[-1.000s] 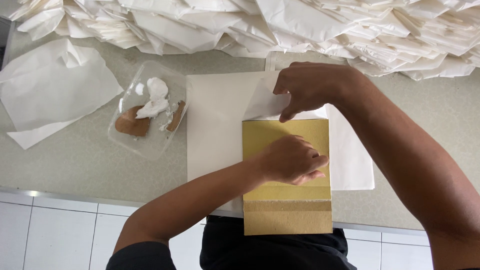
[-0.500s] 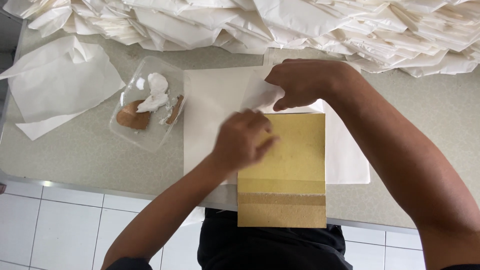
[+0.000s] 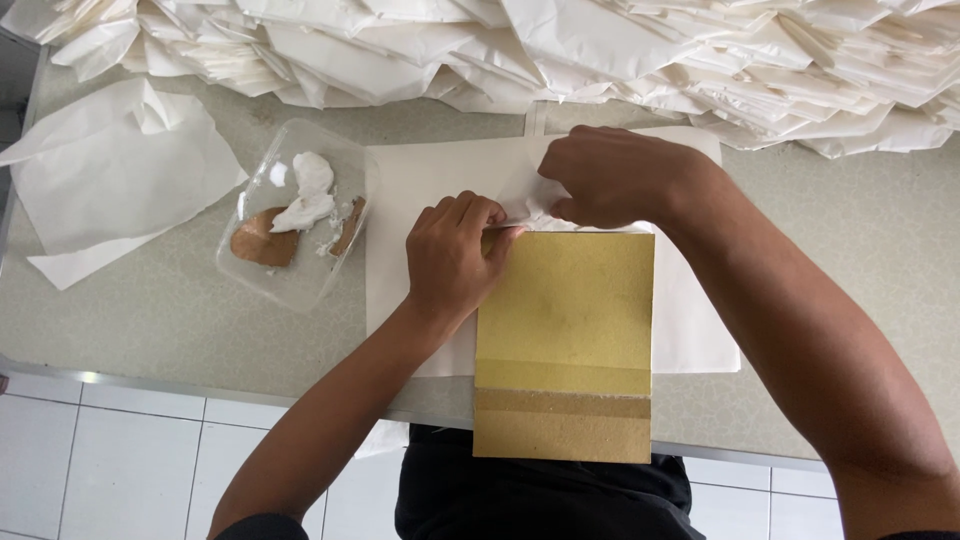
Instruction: Applying adhesive with a cardboard scrap and folding paper around a template to create a package
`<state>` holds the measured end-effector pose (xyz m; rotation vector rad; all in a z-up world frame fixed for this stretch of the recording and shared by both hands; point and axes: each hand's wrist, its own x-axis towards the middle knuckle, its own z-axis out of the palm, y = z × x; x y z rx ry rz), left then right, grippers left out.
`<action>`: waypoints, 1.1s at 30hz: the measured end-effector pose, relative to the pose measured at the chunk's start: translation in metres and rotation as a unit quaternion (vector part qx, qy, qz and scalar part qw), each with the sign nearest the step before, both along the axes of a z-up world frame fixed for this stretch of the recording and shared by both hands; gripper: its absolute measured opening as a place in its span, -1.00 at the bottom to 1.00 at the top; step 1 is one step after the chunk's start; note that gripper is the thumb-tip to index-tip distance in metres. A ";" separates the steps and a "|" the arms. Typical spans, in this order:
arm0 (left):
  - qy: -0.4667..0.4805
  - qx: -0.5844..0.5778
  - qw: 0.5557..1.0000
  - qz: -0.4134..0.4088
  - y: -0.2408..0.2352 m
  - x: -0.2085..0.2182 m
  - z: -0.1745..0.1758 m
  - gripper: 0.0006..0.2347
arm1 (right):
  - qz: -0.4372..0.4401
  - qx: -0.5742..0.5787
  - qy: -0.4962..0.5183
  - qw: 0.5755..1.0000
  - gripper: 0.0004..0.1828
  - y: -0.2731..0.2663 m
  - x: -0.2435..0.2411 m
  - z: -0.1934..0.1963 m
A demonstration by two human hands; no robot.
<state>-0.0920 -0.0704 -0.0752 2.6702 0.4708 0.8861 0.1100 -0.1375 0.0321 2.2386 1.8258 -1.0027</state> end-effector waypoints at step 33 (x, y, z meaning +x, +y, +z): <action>-0.076 -0.077 0.993 -0.037 0.007 0.010 -0.010 -0.85 | -0.208 0.506 0.036 0.836 -0.88 -0.115 0.000 -0.103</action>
